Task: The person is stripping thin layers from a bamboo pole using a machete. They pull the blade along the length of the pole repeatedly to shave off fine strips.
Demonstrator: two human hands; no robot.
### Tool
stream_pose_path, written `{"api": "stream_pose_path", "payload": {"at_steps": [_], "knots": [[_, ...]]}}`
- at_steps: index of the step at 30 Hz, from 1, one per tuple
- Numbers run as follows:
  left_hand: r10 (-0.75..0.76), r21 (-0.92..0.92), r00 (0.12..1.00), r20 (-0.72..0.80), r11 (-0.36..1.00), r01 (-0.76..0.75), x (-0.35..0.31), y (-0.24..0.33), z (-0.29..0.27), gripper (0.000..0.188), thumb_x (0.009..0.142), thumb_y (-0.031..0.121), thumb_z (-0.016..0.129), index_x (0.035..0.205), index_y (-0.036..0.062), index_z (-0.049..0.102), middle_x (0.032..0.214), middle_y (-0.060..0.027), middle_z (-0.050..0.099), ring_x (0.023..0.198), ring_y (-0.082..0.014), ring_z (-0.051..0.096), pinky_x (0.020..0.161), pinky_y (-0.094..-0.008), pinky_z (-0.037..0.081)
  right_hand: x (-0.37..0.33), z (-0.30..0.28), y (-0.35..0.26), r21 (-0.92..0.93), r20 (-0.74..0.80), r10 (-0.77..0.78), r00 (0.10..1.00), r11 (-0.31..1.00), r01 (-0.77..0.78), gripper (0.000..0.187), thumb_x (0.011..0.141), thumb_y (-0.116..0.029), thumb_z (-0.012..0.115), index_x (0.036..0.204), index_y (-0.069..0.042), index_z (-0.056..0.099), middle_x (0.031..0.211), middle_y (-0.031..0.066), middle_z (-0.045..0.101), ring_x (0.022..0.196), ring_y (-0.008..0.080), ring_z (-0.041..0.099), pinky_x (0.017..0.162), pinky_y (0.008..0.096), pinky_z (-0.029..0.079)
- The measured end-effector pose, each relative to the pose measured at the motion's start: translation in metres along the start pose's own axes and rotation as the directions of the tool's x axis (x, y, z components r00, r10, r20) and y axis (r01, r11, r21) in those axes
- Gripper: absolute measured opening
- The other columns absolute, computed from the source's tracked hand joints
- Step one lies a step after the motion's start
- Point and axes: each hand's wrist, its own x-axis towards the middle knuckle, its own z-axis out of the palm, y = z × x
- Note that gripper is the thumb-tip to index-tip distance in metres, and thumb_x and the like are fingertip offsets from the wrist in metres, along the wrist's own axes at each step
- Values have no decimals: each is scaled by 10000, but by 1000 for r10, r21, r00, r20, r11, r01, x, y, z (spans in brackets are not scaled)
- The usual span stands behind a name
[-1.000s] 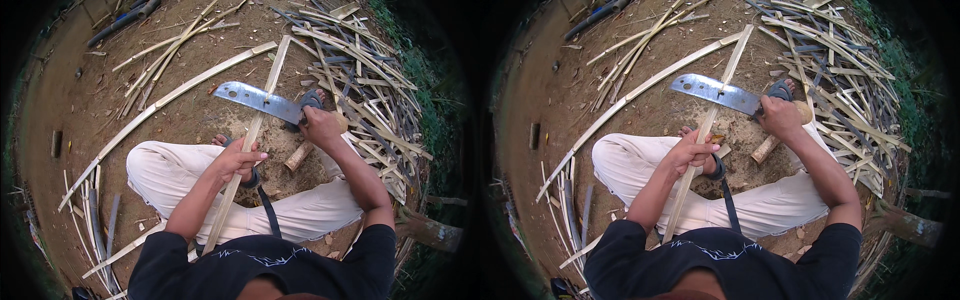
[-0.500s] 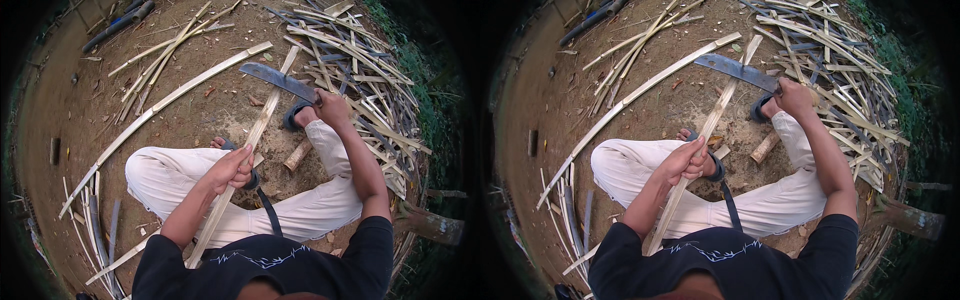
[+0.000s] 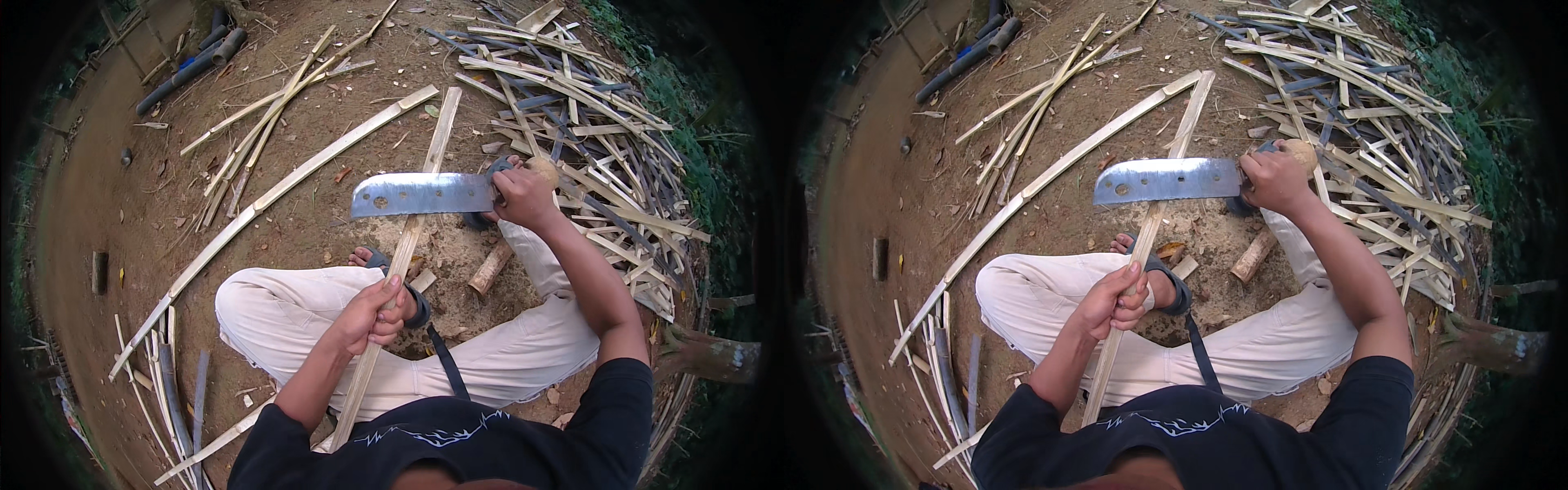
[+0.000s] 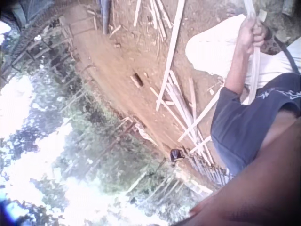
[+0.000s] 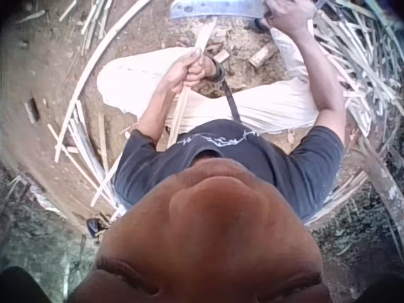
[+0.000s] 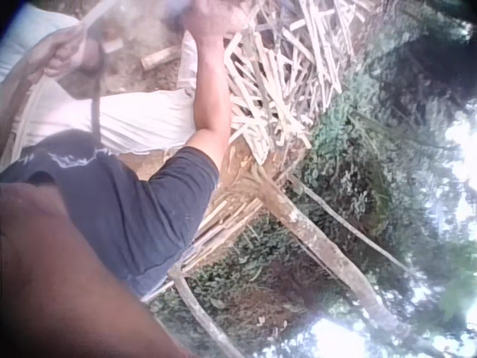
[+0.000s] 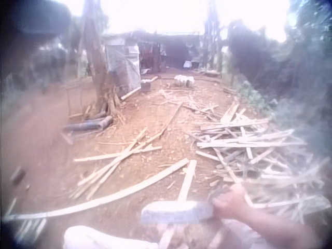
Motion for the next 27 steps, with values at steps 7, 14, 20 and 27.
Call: {"api": "stream_pose_path", "payload": {"at_steps": [7,14,20,27], "knots": [[-88,-3,994,-69,996,88,-25,-22,-1,355,1066,413,405,890,112,473,591,66,258,414,-22,177,349,-208,139,-17,11,20,-66,82,272,959,961,-268,279,786,-273,723,926,-77,581,756,110,655,719,307,685,605,421,543],[-88,16,993,-77,996,90,-51,-26,-4,365,1068,413,397,886,107,478,585,66,252,415,-27,174,352,-214,139,-17,13,53,-48,97,373,923,928,-370,282,759,-238,739,902,-62,571,766,114,663,752,335,685,639,458,540],[-85,-33,995,-46,996,83,-55,-28,4,368,1073,403,387,887,97,471,591,62,259,417,-27,168,353,-214,142,-5,11,28,-12,1,130,992,991,-130,302,744,-286,759,830,-81,556,764,99,667,729,317,678,631,462,531],[-108,-113,994,-19,988,105,-62,-46,-9,368,1070,414,392,886,104,468,587,60,269,404,-31,183,348,-213,141,-16,11,12,34,53,137,989,990,-139,274,735,-256,748,840,-79,567,766,121,661,712,339,680,631,453,536]]}}
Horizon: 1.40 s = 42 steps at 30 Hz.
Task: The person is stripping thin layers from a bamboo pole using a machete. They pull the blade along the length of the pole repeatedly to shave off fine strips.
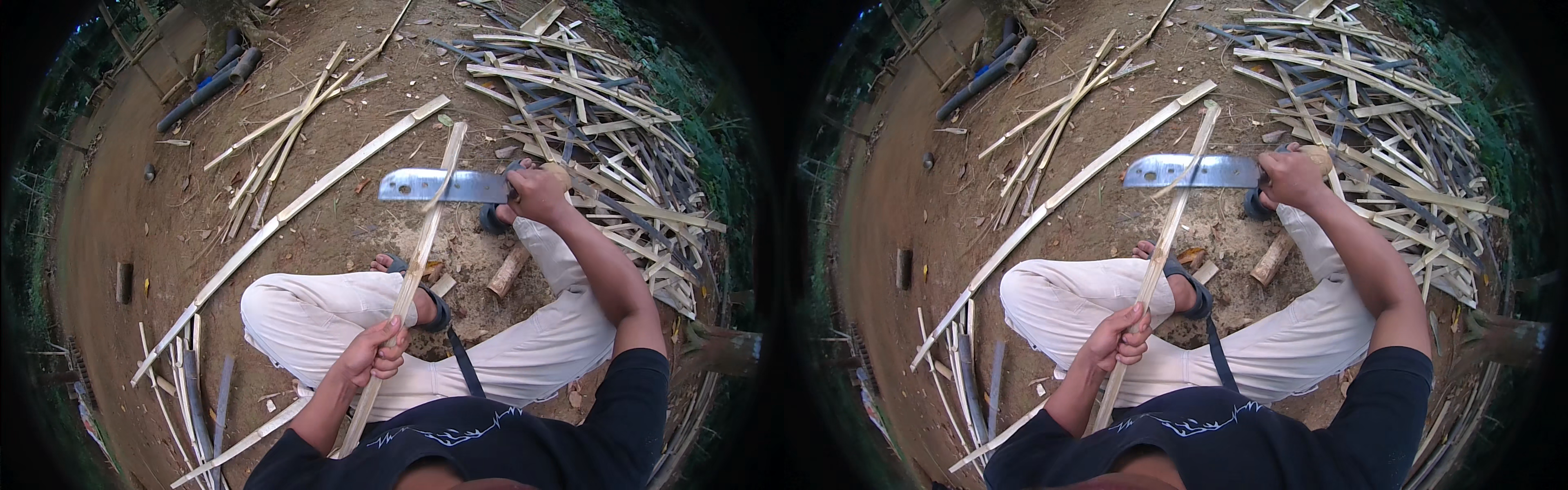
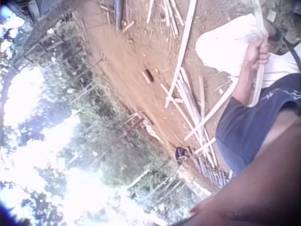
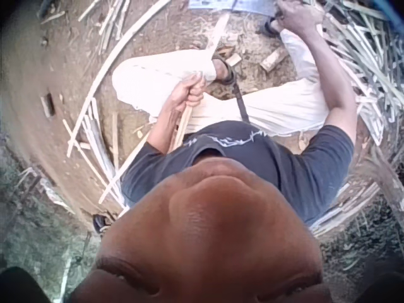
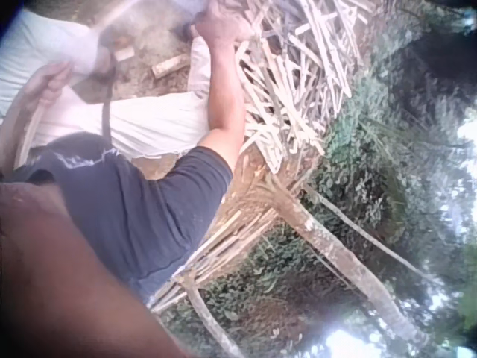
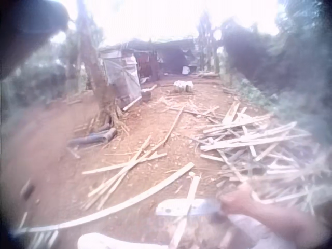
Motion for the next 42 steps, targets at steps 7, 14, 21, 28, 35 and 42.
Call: {"api": "stream_pose_path", "payload": {"at_steps": [7,14,21,28,35,42], "knots": [[90,38,996,31,995,-91,-29,-8,-21,366,1076,413,361,918,104,477,571,51,263,402,-40,187,343,-218,171,-10,-12,81,-157,104,667,738,743,-650,258,833,-273,699,959,-51,660,847,203,705,824,399,686,740,507,541],[140,-111,987,78,985,-131,50,32,-9,369,1078,406,328,980,87,487,728,-34,407,420,-103,362,354,-249,366,26,-8,20,560,335,736,588,346,-753,516,827,-510,756,793,-6,649,616,53,627,566,156,641,553,327,518],[116,-258,920,374,966,-17,77,56,26,431,1068,437,305,927,49,428,803,-90,416,429,-106,412,322,-233,386,63,-13,-61,814,459,597,658,15,-581,405,832,-408,800,819,-55,603,675,12,610,533,78,555,508,247,473],[78,-255,901,427,966,37,87,47,49,488,1057,493,284,1016,40,461,761,-82,416,382,-79,355,301,-208,303,71,-10,-65,883,457,570,682,-198,-426,278,804,-189,837,803,-61,590,640,11,586,537,118,567,512,274,465],[-19,134,997,78,991,9,41,19,52,717,968,732,206,863,87,503,618,-2,388,389,-76,322,336,-214,286,76,-12,-39,903,414,695,588,-232,-362,242,821,-156,817,814,-46,601,639,30,593,510,131,569,497,283,479],[103,322,977,-185,946,-38,39,8,40,592,1011,661,237,792,133,390,569,60,298,370,-38,212,329,-215,187,62,-18,-28,775,290,745,600,185,-604,341,902,-327,716,848,-1,634,713,111,692,558,185,648,545,311,515]]}}
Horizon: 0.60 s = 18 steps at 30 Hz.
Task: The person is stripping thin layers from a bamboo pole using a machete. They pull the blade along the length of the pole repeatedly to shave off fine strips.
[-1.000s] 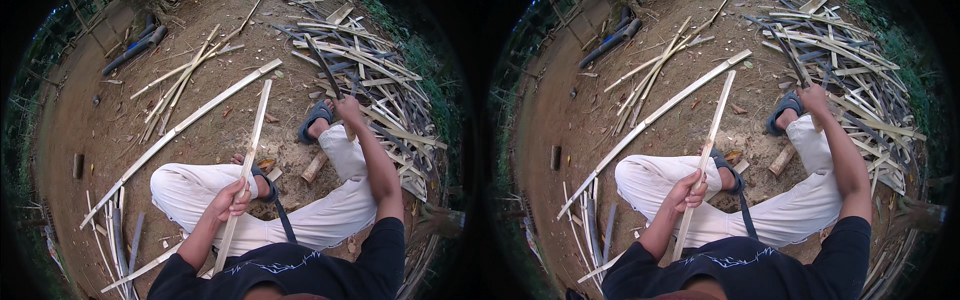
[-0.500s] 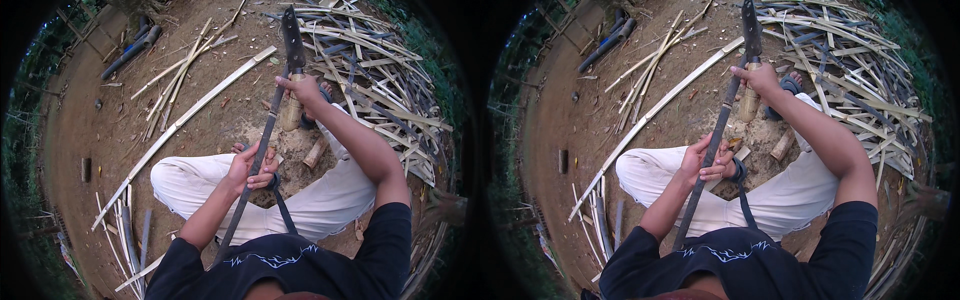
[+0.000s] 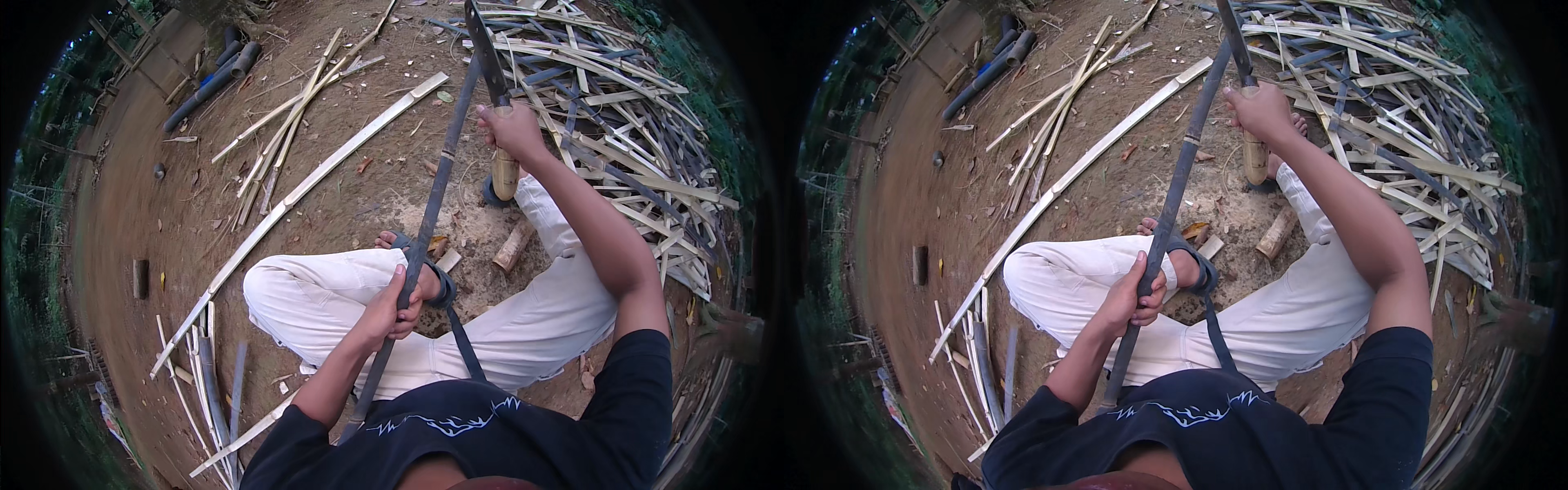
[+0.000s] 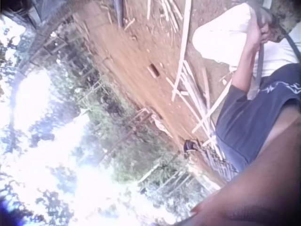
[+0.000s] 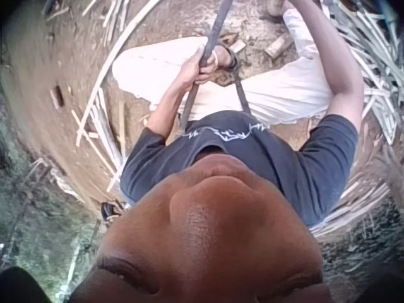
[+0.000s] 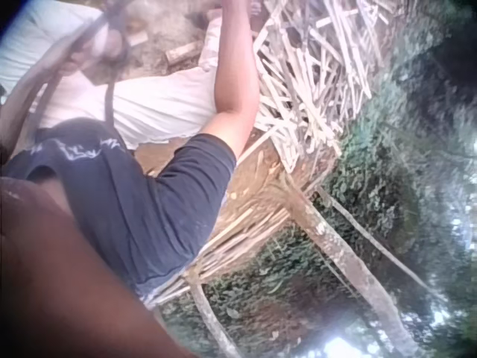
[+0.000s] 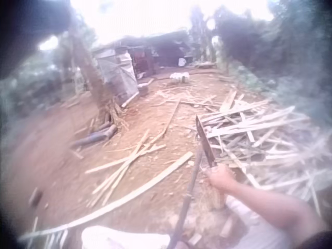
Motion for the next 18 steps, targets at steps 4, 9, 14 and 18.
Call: {"api": "stream_pose_path", "payload": {"at_steps": [4,9,14,18], "knots": [[170,187,967,-187,973,-135,16,18,0,507,1025,603,333,815,145,386,584,63,301,374,-28,210,336,-223,175,-46,-8,1,-537,311,-452,836,642,547,236,868,-215,696,878,-6,586,788,163,683,707,300,680,610,373,534],[285,305,918,-276,932,-198,26,18,-8,410,1062,457,388,839,117,444,599,49,349,403,-47,282,365,-249,225,-118,8,3,-485,674,-529,516,209,849,110,811,-91,604,895,-58,541,769,115,625,726,296,683,623,402,536],[473,653,824,-310,736,-177,27,-13,-27,449,1070,392,387,843,19,495,635,-67,485,579,-186,476,572,-358,398,-102,12,8,-526,639,-579,506,151,837,55,812,-86,584,849,-65,550,746,108,640,689,282,685,610,406,537],[485,717,827,-285,680,-152,12,-14,-16,453,1068,369,394,870,-17,520,690,-159,567,652,-282,570,650,-408,455,-49,-16,5,-749,452,-367,813,339,570,125,829,-125,609,901,-33,563,821,175,688,758,352,696,664,467,547]]}}
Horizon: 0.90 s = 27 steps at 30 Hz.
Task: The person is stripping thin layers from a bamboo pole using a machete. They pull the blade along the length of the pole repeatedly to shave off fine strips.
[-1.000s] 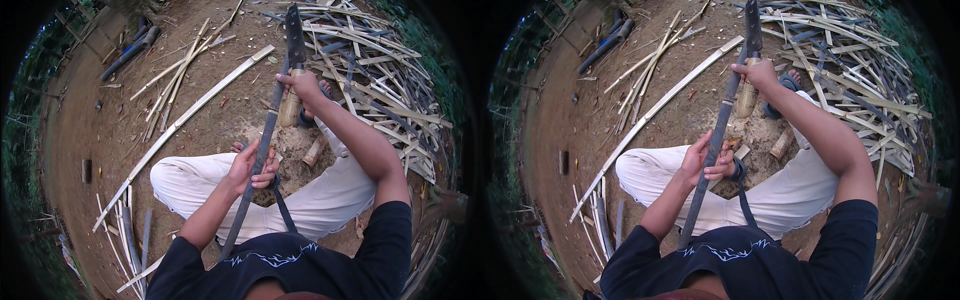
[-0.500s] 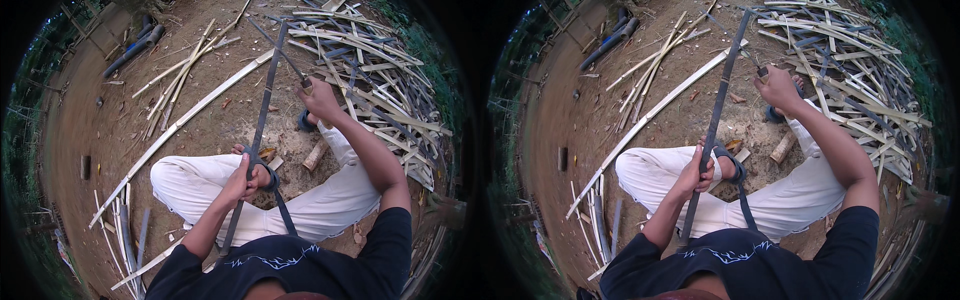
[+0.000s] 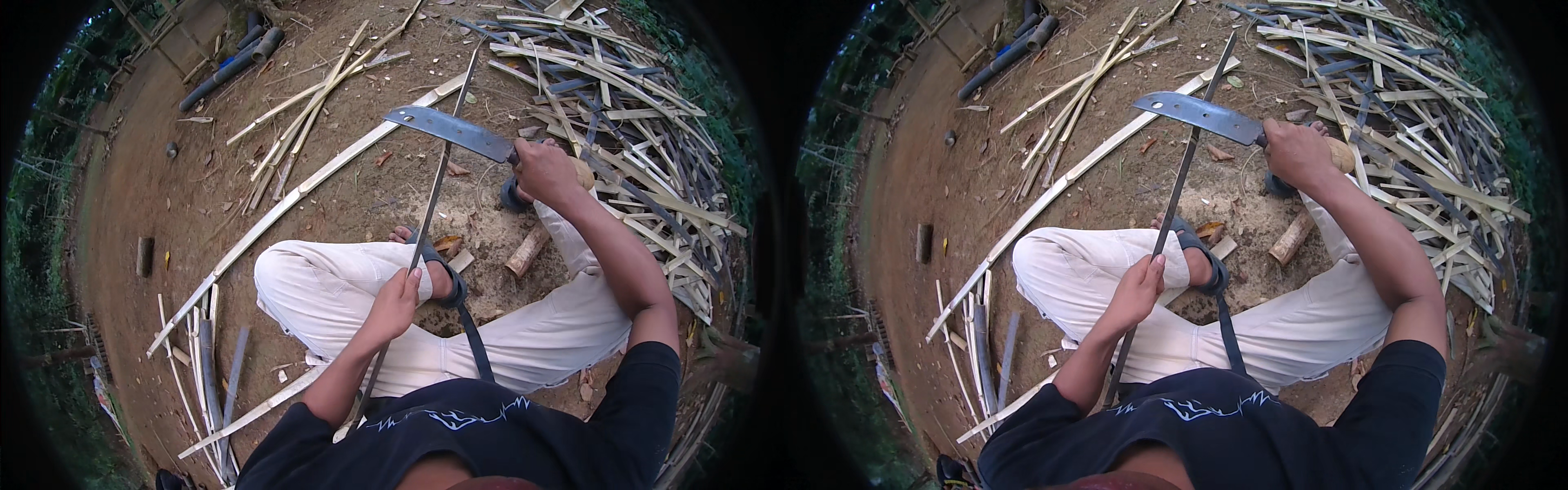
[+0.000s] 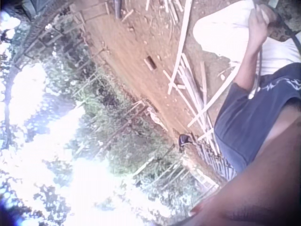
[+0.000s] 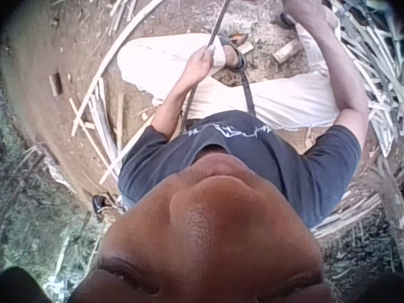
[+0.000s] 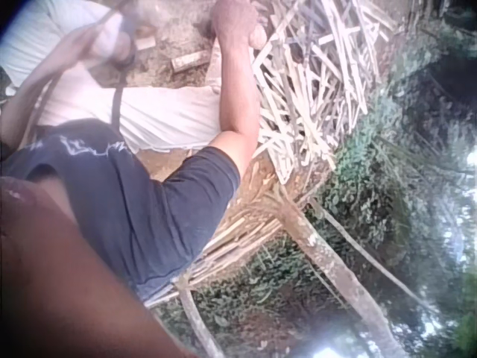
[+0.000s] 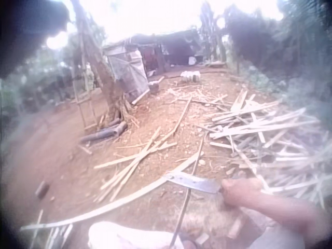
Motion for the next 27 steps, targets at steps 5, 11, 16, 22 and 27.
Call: {"api": "stream_pose_path", "payload": {"at_steps": [5,11,16,22,27], "knots": [[75,46,995,-69,996,-72,6,-10,7,439,1065,355,399,902,-35,518,738,-251,581,713,-432,580,680,-456,456,-31,5,-31,72,81,-241,967,969,236,168,798,-156,648,895,-47,563,814,158,681,738,348,691,657,474,545],[49,-1,998,-38,999,-49,4,12,-1,414,1066,329,396,916,-34,527,705,-236,572,675,-426,576,657,-462,457,-22,11,-10,6,-60,-204,977,979,205,148,741,-92,642,862,-56,566,765,124,662,702,320,688,605,430,543],[26,-2,998,-53,1000,-26,7,12,-6,394,1066,320,398,927,-22,535,668,-193,560,630,-372,577,631,-427,461,-28,6,-33,17,-157,-305,940,950,311,151,714,-60,640,843,-69,562,748,111,653,711,290,693,609,410,540],[55,81,998,-8,995,-54,-11,23,-11,375,1064,313,409,963,-29,526,689,-214,574,642,-372,594,633,-435,465,-11,-4,-3,-11,-116,-169,979,986,169,167,751,-99,672,864,-60,555,785,119,666,729,304,693,631,412,548],[45,52,999,21,998,-46,-12,17,-8,362,1062,304,418,970,-31,521,681,-215,570,638,-353,596,630,-441,463,-23,9,-12,2,-148,-250,957,968,253,206,716,-120,694,859,-70,554,741,111,644,700,314,686,618,424,547]]}}
